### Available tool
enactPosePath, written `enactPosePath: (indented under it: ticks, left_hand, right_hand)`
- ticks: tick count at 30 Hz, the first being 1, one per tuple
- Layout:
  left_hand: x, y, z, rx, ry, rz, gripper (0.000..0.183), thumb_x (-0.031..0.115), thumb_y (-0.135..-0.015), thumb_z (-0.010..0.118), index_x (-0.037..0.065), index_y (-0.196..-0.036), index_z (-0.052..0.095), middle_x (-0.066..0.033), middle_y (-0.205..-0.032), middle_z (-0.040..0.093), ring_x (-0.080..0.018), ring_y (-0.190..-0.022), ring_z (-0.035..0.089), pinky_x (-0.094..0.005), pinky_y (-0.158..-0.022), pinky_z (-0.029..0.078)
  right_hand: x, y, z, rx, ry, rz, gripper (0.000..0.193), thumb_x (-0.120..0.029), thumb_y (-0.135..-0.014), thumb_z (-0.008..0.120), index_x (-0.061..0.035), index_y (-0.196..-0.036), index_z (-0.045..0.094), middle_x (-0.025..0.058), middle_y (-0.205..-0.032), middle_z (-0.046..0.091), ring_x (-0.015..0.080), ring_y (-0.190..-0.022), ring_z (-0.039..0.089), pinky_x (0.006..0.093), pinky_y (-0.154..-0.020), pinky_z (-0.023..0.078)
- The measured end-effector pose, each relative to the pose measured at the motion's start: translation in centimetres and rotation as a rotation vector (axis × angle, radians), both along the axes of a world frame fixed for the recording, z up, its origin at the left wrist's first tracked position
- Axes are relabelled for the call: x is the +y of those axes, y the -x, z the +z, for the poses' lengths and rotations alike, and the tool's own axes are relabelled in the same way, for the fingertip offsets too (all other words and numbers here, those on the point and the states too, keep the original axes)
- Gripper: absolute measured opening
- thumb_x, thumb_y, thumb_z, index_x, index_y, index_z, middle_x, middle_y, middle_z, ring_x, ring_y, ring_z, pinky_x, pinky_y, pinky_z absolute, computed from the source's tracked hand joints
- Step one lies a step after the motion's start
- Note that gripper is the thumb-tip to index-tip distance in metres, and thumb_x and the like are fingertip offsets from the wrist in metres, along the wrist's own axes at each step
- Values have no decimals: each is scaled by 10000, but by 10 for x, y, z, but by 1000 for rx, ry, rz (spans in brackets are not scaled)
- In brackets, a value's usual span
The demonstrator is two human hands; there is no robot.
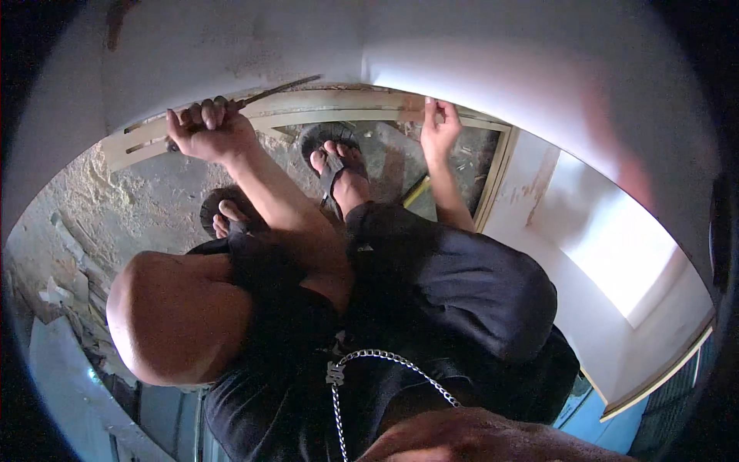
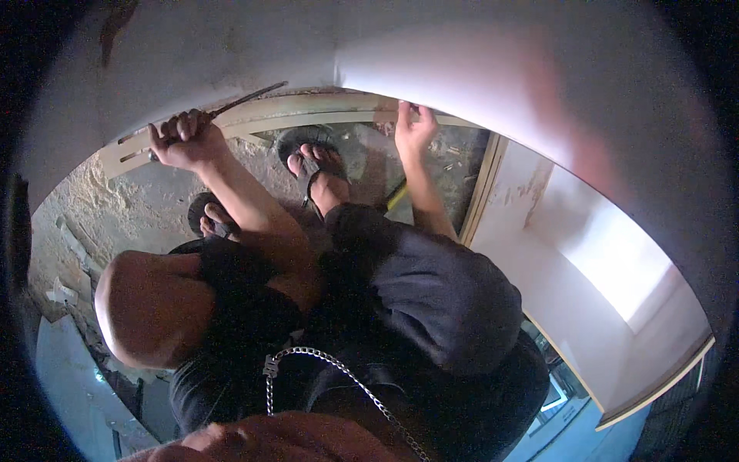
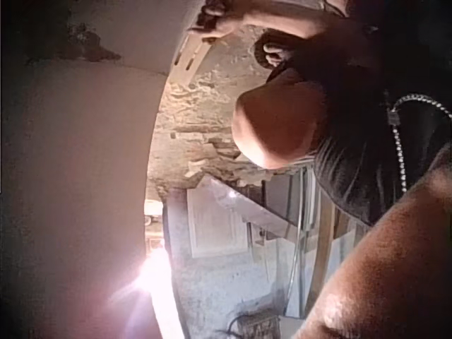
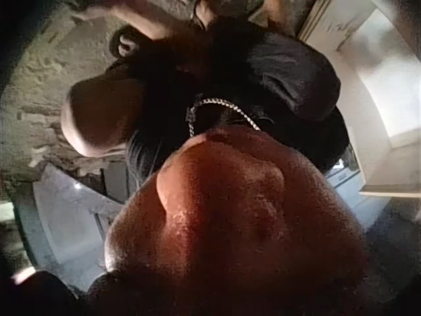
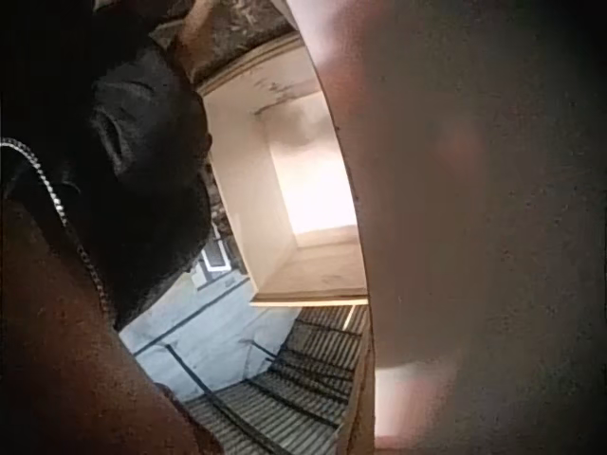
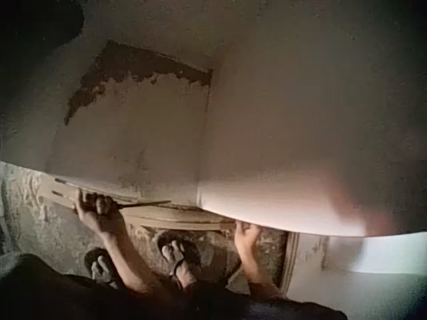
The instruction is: The person uses a screwdriver and a hammer to pry and pull a piece of wooden trim away from a door frame by hand.
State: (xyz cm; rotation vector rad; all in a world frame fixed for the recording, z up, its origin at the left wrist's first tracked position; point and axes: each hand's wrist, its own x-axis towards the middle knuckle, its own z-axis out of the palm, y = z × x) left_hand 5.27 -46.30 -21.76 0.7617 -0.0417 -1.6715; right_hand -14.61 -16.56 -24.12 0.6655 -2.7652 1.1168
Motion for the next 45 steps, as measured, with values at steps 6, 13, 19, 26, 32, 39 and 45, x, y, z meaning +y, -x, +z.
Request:
enactPosePath:
  ticks: [6, 13, 19, 26, 32, 39, 45]
  left_hand:
    - [-25, -57, 10, 111, 2, -171, 357, 314, -954, 576, 141, -643, 543, 25, -517, 487, -83, -391, 399, -252, -382, 309]
    - [-23, -78, -6, 46, -100, -91, 337, 303, -933, 602, 129, -647, 560, 2, -534, 535, -102, -393, 411, -252, -402, 313]
    - [-24, -76, -6, 36, -98, -119, 353, 321, -939, 585, 155, -628, 560, 18, -519, 527, -107, -395, 414, -262, -402, 296]
    - [-24, -82, -4, 35, -60, -138, 366, 329, -940, 581, 163, -614, 576, 20, -510, 530, -106, -397, 434, -267, -390, 276]
    - [-16, -62, -17, 35, -55, -187, 385, 352, -946, 557, 177, -604, 576, 6, -513, 547, -117, -397, 454, -283, -373, 299]
    - [35, 18, -11, -115, -128, -61, 400, 504, -938, 510, 186, -696, 515, 17, -520, 507, -138, -377, 464, -312, -329, 313]
    - [74, 57, -15, -124, -28, -58, 443, 475, -945, 501, 94, -721, 473, -39, -576, 462, -141, -456, 468, -309, -374, 370]
  right_hand:
    - [-39, -93, 42, -232, -210, 815, 254, -308, -906, 699, -58, -955, 681, 79, -894, 710, 170, -727, 670, 301, -654, 548]
    - [-65, -30, 25, -251, -641, 282, 551, -579, -931, 557, -38, -969, 656, 26, -714, 620, 147, -633, 600, 312, -576, 508]
    - [-88, -22, 8, 205, -585, 461, 555, -553, -927, 563, -66, -1184, 634, 124, -944, 681, 277, -843, 660, 439, -753, 516]
    - [-76, -20, 3, -214, -722, 490, 379, -358, -979, 530, -21, -1131, 616, 116, -884, 684, 262, -777, 688, 467, -702, 532]
    - [-52, -6, 9, -347, -435, 331, 295, -354, -982, 551, -98, -891, 666, -7, -577, 528, 118, -424, 396, 321, -406, 336]
    - [63, -83, 32, -650, -526, 495, 366, -398, -952, 621, -72, -789, 597, 27, -668, 589, 161, -594, 534, 377, -552, 433]
    - [118, -112, 58, -512, -599, 128, 307, -350, -950, 624, -60, -855, 594, 25, -690, 592, 149, -615, 542, 353, -571, 439]
